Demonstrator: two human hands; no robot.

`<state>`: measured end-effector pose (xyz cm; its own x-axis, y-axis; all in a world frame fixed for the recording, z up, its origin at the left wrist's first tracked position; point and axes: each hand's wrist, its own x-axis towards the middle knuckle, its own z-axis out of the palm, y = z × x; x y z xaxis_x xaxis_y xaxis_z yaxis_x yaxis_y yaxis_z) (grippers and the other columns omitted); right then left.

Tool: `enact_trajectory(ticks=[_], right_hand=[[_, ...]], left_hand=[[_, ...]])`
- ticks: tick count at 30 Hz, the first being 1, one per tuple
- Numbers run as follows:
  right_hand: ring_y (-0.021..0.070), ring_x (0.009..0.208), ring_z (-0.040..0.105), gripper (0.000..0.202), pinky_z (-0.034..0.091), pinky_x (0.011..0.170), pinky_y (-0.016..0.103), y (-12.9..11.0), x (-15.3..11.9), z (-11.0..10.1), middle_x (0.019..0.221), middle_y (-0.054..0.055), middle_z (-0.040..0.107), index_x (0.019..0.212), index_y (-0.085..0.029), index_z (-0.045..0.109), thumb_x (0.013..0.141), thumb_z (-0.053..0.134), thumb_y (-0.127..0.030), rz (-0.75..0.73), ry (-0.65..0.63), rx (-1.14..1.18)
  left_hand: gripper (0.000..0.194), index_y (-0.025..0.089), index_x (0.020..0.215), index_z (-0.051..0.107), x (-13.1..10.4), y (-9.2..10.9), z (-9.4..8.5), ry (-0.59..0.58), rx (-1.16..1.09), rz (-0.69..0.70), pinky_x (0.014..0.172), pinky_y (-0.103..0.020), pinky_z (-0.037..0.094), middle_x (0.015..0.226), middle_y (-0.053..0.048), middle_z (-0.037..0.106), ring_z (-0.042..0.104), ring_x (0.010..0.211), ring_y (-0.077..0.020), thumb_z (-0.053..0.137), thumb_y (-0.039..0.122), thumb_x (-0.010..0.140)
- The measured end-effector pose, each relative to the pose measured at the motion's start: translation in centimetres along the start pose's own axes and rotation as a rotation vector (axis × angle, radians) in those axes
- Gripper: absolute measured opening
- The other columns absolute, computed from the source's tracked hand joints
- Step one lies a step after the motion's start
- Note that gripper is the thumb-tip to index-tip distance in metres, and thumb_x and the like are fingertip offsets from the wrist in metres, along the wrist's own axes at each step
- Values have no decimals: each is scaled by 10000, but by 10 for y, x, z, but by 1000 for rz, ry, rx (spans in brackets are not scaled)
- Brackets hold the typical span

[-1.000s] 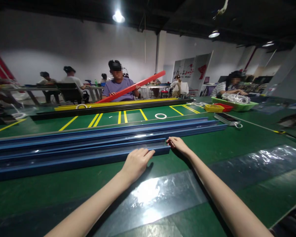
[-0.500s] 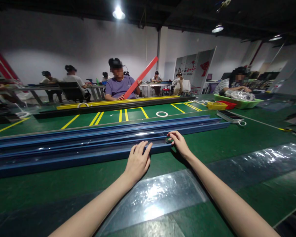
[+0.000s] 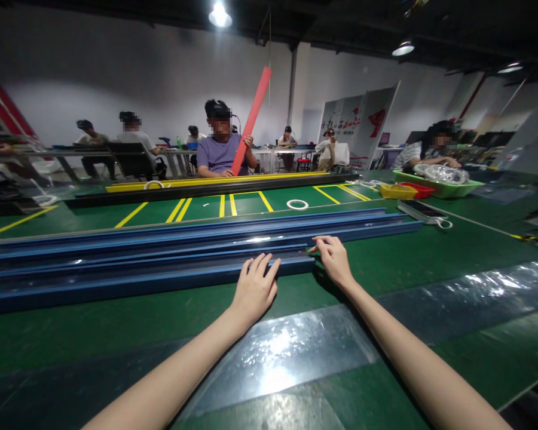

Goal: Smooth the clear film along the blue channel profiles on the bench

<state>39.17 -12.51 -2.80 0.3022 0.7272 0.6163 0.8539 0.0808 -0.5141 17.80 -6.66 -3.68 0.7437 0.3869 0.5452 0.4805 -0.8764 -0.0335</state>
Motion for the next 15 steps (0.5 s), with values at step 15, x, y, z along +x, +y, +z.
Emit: enact_trajectory(ticks=[15], right_hand=[[158,577,532,153,384,590,269,8,-2,4,612,25,581,732,-202,528,736,425,-316,311,123,-23]], left_hand=[[391,177,1194,467,0,-1,-1,16,-9,9,930,-418,314,1229,-112,488,399,1156,-245,410,192,808]])
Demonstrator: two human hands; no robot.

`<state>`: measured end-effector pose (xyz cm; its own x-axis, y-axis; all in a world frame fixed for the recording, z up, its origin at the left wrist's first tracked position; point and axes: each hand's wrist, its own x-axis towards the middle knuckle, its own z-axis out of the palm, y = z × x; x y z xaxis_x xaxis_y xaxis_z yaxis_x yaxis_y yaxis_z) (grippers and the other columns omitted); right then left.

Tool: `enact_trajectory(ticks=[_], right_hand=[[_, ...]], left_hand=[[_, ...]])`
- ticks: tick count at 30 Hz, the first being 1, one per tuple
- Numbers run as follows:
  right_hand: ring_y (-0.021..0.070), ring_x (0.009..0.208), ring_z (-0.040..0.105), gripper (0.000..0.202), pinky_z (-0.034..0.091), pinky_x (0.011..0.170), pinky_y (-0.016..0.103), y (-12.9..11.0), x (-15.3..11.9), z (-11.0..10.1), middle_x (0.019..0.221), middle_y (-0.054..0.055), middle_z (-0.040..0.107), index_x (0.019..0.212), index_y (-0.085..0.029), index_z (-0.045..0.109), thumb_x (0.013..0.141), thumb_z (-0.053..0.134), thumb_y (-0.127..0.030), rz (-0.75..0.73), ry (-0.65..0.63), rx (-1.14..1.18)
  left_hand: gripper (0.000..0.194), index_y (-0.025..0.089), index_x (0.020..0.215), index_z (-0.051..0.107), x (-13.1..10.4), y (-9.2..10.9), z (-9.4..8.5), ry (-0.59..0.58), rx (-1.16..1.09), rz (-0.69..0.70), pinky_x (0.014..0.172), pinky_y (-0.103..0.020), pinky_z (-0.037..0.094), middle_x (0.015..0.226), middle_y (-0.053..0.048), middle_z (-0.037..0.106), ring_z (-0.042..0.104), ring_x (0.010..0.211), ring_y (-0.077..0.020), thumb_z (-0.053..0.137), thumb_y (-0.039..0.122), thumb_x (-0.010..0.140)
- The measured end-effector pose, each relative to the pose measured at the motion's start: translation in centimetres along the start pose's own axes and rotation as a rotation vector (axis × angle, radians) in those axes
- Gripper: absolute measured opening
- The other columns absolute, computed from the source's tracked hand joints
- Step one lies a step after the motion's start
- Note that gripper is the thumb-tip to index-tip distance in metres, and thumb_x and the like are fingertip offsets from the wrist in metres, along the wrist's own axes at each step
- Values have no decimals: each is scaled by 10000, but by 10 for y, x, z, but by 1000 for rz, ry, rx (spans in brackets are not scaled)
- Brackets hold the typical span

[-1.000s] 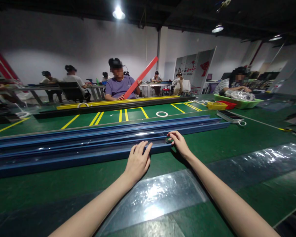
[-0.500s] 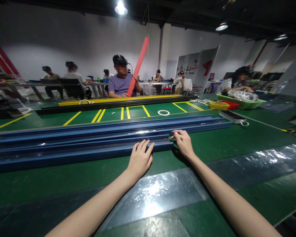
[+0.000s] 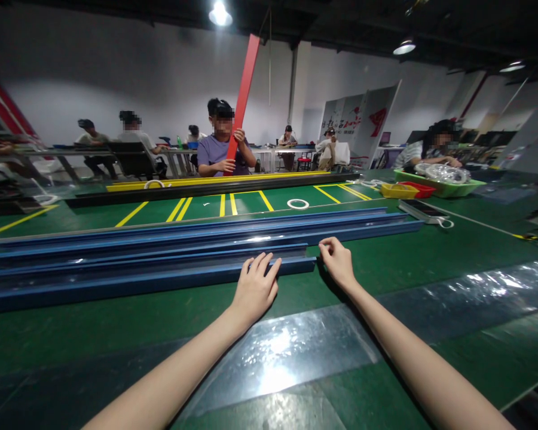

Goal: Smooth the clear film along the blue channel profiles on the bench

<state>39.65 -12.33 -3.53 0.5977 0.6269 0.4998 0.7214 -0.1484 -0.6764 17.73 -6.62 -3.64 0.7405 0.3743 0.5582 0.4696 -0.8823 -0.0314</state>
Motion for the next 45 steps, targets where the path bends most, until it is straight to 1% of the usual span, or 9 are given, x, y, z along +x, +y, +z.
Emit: enact_trajectory(ticks=[4,8,11,16,21,33,38,42,45], right_hand=[[176,792,545,174,426,639,272,5,3,4,880,70,590,787,-189,516,626,458,-223,-94,31,161],[156,790,551,245,435,718,290,8,4,5,875,45,604,812,-189,566,625,409,-198,-46,-129,292],[145,806,559,360,425,773,292,9,4,4,912,38,621,847,-192,617,591,367,-153,-71,-271,355],[153,843,583,449,419,819,303,11,4,2,878,36,667,831,-193,668,540,335,-114,-36,-364,393],[162,876,595,430,415,848,308,9,4,1,883,30,679,831,-202,683,577,345,-126,-21,-370,374],[168,864,596,319,414,839,309,11,3,1,861,32,676,780,-212,667,643,388,-139,-57,-357,300],[165,759,609,179,438,745,290,17,4,7,740,37,666,799,-180,601,686,505,-279,41,-327,408],[164,702,588,209,424,689,271,22,6,9,704,39,649,703,-166,602,658,558,-366,66,-303,285],[162,685,580,193,414,668,259,21,7,9,679,34,643,654,-167,613,662,549,-348,50,-357,224]], left_hand=[[390,178,1189,471,-1,0,0,2,5,4,923,-411,318,1219,-104,502,414,1144,-242,417,193,803],[393,157,1198,456,-1,0,1,8,10,13,905,-389,332,1213,-91,515,434,1128,-233,400,190,811],[403,125,1212,431,2,-3,0,18,23,38,895,-370,343,1201,-97,524,452,1110,-220,382,175,815],[310,136,1098,509,9,-10,-14,-28,60,24,823,-344,386,1138,-109,551,488,1036,-212,415,211,812],[261,160,993,547,11,-16,-24,-93,178,-91,763,-384,378,1050,-115,562,492,961,-251,430,317,820],[227,145,1001,548,5,-29,-12,-50,218,29,694,-310,380,964,-95,579,512,867,-211,410,240,848],[212,132,987,542,3,-30,-9,-25,212,32,670,-296,366,906,-77,600,524,812,-193,419,241,852],[176,137,911,553,3,-30,-6,-2,223,49,624,-284,347,800,-51,612,529,731,-176,438,253,847],[166,140,895,554,3,-30,-5,17,230,56,612,-282,340,762,-42,612,529,704,-171,448,256,843]])
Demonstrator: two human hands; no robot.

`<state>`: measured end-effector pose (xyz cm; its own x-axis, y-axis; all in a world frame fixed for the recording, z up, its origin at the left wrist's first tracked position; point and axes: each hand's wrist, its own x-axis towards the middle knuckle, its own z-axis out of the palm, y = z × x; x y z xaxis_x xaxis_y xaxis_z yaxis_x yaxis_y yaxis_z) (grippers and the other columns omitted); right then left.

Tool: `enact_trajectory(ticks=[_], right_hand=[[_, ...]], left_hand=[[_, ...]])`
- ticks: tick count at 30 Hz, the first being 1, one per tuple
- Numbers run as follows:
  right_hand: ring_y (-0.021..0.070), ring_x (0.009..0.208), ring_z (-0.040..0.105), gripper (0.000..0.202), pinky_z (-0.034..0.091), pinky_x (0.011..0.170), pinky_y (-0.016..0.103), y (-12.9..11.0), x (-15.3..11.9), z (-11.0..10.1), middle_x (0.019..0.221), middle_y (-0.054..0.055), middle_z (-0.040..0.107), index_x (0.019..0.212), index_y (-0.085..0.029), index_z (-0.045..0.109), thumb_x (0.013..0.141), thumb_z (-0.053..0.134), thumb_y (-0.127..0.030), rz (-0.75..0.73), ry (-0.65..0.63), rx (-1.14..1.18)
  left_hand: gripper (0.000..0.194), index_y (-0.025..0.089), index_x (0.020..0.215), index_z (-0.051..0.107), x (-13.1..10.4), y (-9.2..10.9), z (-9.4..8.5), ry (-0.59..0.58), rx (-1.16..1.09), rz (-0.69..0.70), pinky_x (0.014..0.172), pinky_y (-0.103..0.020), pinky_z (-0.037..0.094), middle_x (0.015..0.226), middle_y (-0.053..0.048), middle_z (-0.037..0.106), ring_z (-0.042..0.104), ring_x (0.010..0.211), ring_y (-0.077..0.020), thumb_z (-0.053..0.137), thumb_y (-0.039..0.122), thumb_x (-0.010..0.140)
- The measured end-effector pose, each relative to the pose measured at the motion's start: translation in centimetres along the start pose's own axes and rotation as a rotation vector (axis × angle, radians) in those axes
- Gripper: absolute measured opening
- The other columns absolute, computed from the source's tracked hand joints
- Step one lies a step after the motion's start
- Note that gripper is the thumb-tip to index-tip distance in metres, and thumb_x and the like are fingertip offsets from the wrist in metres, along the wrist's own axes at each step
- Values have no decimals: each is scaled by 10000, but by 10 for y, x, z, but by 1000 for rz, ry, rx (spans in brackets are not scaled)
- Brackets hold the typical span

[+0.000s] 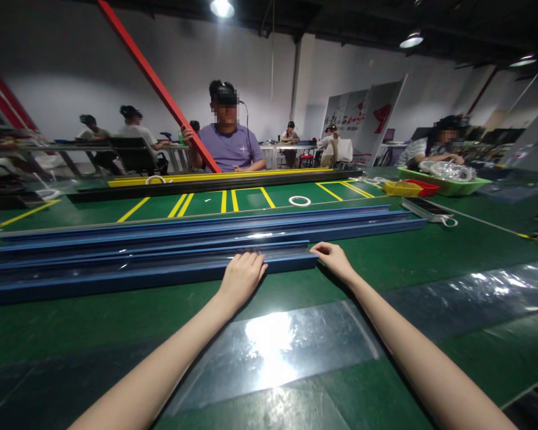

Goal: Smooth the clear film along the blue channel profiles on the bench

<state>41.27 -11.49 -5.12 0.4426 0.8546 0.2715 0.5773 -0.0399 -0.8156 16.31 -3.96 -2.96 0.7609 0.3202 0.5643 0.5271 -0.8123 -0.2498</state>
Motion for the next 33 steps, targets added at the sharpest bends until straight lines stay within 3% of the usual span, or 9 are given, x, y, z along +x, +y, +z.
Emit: enact_trajectory(ticks=[10,24,33], right_hand=[[155,667,577,174,414,632,241,-6,-3,3,702,46,654,652,-161,622,637,560,-323,22,24,-59],[156,645,570,205,381,600,235,-9,1,6,634,26,630,620,-167,605,660,545,-359,8,31,-112],[147,628,560,192,373,593,232,-9,1,6,621,14,621,626,-175,598,672,539,-352,-24,30,-141]], left_hand=[[176,142,886,555,1,1,-1,-21,-4,-9,608,-287,338,750,-40,605,532,706,-172,423,254,853],[248,153,858,564,11,-7,-11,-245,-88,13,638,-272,404,786,-51,616,569,746,-179,363,297,870],[284,171,1000,548,12,-17,-12,-317,-157,50,703,-282,451,921,-59,634,591,847,-188,356,331,865]])
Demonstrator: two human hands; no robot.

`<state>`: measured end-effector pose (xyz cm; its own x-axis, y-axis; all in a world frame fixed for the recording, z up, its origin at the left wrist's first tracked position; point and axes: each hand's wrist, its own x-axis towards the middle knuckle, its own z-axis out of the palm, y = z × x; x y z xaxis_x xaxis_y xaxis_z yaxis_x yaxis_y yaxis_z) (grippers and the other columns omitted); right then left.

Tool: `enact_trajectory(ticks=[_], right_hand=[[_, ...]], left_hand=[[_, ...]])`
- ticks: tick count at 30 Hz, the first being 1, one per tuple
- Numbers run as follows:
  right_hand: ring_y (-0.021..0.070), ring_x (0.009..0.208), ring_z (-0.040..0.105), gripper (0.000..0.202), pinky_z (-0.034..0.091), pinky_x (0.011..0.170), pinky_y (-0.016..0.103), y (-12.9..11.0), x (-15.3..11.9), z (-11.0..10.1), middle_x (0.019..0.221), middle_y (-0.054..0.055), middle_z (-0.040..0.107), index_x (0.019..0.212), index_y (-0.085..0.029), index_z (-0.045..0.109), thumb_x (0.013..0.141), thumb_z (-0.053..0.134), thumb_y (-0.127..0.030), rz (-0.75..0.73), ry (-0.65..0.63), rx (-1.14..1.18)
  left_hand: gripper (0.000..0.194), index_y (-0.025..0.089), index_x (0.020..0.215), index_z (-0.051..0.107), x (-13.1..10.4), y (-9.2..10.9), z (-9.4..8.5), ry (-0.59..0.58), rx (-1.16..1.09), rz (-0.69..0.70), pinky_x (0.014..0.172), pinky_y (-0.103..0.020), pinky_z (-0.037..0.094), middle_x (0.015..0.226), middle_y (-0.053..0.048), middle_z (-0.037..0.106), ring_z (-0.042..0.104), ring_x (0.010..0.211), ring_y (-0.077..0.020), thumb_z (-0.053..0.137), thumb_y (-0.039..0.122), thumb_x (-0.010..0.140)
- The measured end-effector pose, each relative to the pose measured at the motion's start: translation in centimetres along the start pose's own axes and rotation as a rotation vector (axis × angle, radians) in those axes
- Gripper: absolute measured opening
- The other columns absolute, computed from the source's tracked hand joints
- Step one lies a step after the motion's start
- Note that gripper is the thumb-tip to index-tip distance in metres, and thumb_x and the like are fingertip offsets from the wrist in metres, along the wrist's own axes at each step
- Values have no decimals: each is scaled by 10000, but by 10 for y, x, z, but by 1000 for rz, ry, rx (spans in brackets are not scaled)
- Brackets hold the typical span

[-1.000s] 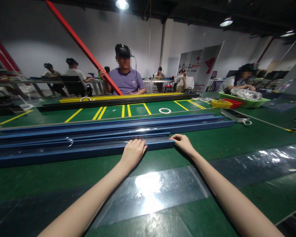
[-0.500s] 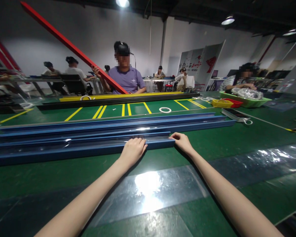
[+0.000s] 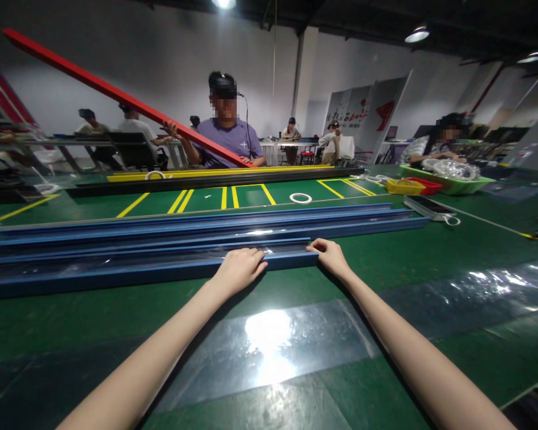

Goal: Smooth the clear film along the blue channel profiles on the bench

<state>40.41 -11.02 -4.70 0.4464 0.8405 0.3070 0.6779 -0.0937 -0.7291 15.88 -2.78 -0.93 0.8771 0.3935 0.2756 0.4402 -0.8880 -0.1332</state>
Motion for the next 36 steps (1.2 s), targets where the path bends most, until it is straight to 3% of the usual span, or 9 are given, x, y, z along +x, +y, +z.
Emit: enact_trajectory(ticks=[7,18,36], right_hand=[[146,626,555,196,378,606,238,3,1,0,631,12,622,633,-180,595,670,537,-363,7,-10,-2],[155,661,572,182,396,643,247,3,3,0,680,26,647,639,-182,599,658,552,-357,32,-27,12],[164,661,580,175,401,635,248,8,5,2,667,35,648,627,-180,602,645,548,-345,46,-28,7]], left_hand=[[280,191,1065,496,1,-5,0,-27,-74,4,745,-275,448,993,-50,629,588,897,-180,383,340,856],[275,195,866,568,3,-12,2,-47,-109,6,648,-238,410,869,-33,649,597,824,-175,367,382,864],[258,208,922,573,2,-11,5,-18,-136,4,650,-231,413,900,-23,642,581,857,-168,376,364,863]])
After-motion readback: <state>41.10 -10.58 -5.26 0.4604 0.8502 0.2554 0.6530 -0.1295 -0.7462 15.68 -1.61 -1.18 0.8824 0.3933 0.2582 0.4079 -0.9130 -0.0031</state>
